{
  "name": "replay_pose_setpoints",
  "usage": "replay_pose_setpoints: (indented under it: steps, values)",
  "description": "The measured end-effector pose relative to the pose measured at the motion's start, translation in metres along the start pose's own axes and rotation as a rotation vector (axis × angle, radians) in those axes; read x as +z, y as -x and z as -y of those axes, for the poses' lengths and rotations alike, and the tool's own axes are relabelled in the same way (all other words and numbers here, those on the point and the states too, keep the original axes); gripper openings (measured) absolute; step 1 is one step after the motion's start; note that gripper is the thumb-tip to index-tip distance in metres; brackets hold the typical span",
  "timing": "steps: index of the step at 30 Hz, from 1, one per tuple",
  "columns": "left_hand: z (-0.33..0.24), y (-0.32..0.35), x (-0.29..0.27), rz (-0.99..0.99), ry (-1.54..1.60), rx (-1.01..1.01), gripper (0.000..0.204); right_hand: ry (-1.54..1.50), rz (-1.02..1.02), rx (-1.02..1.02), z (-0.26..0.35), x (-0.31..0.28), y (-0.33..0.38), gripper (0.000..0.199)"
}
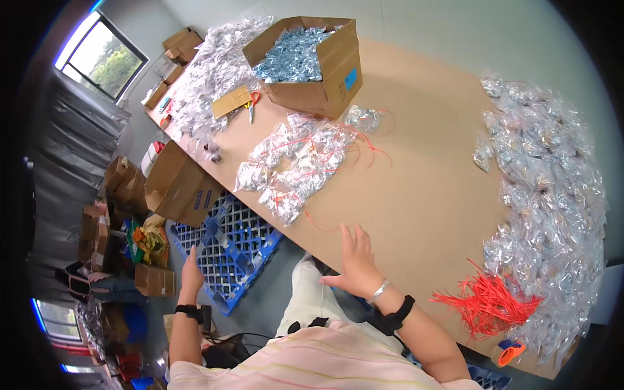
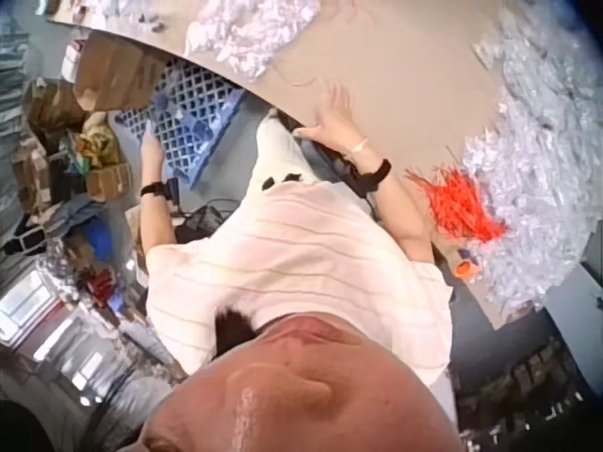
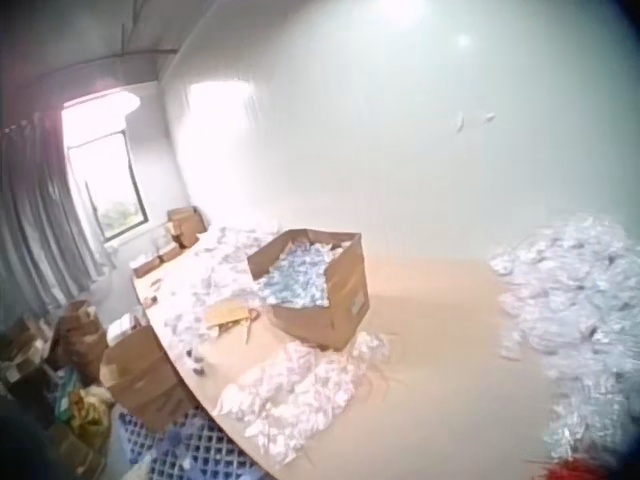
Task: Bagging small metallic components, sealing with red tape, and organizing bags into a bundle.
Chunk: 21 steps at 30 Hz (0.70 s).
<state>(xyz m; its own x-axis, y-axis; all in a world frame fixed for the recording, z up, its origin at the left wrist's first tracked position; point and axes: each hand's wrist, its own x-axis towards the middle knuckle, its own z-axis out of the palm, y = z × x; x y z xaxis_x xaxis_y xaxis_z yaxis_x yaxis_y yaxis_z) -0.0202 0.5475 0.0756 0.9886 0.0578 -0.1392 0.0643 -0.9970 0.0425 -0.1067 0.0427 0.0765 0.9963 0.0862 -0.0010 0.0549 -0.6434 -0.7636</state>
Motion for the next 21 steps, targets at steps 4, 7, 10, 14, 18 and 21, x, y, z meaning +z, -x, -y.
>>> replay_pose_setpoints:
  steps: [4, 7, 10, 14, 18, 21]
  values:
    - [-0.089, -0.193, 0.026, 0.120, -0.376, 0.257, 0.117, 0.227, 0.098, 0.297, 0.043, 0.101, -0.124, 0.131]
    - [-0.124, -0.304, 0.041, 0.129, -0.533, 0.533, 0.132, 0.417, 0.128, 0.250, 0.043, 0.175, -0.204, 0.133]
    - [-0.152, -0.372, 0.070, 0.068, -0.578, 0.866, 0.139, 0.628, 0.113, 0.229, 0.008, 0.214, -0.270, 0.133]
    - [-0.186, -0.431, 0.066, 0.146, -0.540, 1.124, 0.143, 0.612, 0.191, 0.507, -0.014, 0.179, -0.343, 0.136]
    - [-0.236, -0.464, 0.059, 0.124, -0.477, 1.330, 0.142, 0.544, 0.388, 0.658, -0.039, 0.135, -0.383, 0.135]
    - [-0.266, -0.484, 0.068, 0.237, -0.345, 1.389, 0.127, 0.518, 0.279, 0.665, -0.055, 0.134, -0.386, 0.111]
